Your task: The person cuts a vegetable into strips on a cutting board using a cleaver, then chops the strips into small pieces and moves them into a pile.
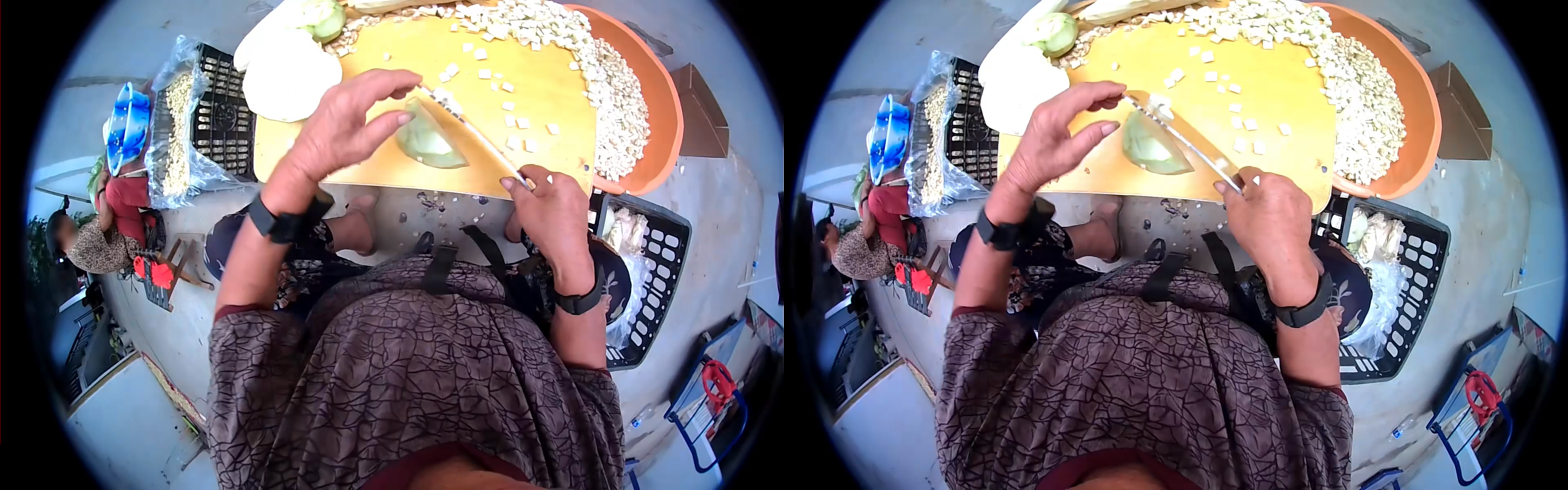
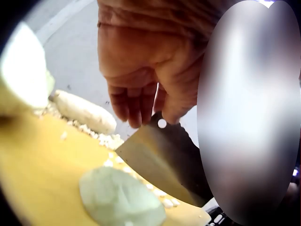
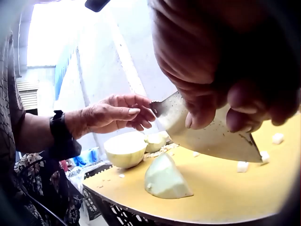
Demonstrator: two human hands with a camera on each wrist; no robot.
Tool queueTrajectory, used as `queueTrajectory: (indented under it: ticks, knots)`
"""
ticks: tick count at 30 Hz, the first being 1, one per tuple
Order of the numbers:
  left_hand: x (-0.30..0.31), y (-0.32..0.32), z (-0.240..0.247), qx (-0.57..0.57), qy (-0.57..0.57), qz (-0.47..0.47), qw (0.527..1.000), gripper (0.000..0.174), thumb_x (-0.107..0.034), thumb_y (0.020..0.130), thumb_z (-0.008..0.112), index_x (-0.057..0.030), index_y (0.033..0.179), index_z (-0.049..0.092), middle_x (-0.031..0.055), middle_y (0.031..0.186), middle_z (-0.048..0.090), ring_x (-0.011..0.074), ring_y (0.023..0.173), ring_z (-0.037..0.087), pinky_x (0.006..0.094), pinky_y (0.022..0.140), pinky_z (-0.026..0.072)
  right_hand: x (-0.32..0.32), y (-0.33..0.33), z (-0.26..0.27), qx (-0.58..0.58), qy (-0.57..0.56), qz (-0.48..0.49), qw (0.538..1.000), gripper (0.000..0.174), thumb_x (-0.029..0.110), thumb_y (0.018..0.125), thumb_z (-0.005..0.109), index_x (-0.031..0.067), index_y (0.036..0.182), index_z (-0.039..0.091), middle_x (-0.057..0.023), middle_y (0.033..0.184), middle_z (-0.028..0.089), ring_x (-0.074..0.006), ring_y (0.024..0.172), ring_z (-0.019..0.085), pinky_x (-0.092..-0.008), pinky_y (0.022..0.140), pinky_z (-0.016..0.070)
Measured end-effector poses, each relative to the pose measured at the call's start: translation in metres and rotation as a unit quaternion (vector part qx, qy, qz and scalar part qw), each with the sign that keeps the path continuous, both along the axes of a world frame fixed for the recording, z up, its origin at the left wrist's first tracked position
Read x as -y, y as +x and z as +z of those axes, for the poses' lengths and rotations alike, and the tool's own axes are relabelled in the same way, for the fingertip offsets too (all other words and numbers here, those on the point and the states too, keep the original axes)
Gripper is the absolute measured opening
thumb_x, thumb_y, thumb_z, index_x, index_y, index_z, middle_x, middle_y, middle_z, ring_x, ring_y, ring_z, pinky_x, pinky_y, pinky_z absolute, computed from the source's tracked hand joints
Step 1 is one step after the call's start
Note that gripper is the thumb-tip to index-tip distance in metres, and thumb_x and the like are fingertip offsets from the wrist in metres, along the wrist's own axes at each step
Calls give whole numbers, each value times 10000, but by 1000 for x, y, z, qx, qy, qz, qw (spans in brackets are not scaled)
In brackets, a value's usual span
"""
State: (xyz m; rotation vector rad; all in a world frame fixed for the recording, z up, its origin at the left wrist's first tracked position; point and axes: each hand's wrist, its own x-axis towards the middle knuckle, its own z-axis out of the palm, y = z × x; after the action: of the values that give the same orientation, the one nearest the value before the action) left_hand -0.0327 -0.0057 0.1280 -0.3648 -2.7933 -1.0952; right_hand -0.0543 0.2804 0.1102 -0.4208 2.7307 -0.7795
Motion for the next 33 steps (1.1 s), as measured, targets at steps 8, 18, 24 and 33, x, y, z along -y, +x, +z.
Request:
queueTrajectory:
  ticks: [8, 18, 24, 33]
  knots:
    - [-10, 40, -58, -36, -20, -2, 999, 303, -19, 811, 678, -49, 1113, 673, 132, 1135, 654, 311, 1089, 620, 376, 961, 503, 6, -8, -9, 63, 22, -16, 998, 339, 313, 882, 677, -17, 819, 723, -209, 688, 654, -383, 722, 663, -444, 709, 527]
    - [-12, 37, -89, -133, -68, -27, 988, 281, -45, 770, 716, -73, 1049, 697, 116, 1126, 637, 311, 1062, 599, 399, 908, 507, -2, -19, -25, 132, -40, -123, 983, 395, 343, 933, 615, -41, 886, 695, -236, 754, 655, -383, 780, 661, -449, 749, 508]
    - [-24, 27, -104, -194, -64, 4, 979, 280, -47, 732, 757, -86, 1002, 695, 80, 1036, 616, 288, 993, 589, 400, 874, 488, 20, -8, -16, 138, -5, -63, 988, 396, 315, 945, 607, -58, 826, 667, -205, 578, 604, -358, 624, 654, -437, 679, 510]
    - [-40, 14, -116, -235, -49, 4, 971, 318, -16, 701, 762, -82, 1004, 693, 63, 1017, 598, 267, 963, 572, 392, 872, 471, 21, -10, -22, 91, 56, -18, 994, 362, 297, 941, 605, -42, 847, 689, -240, 732, 660, -412, 746, 656, -473, 707, 514]
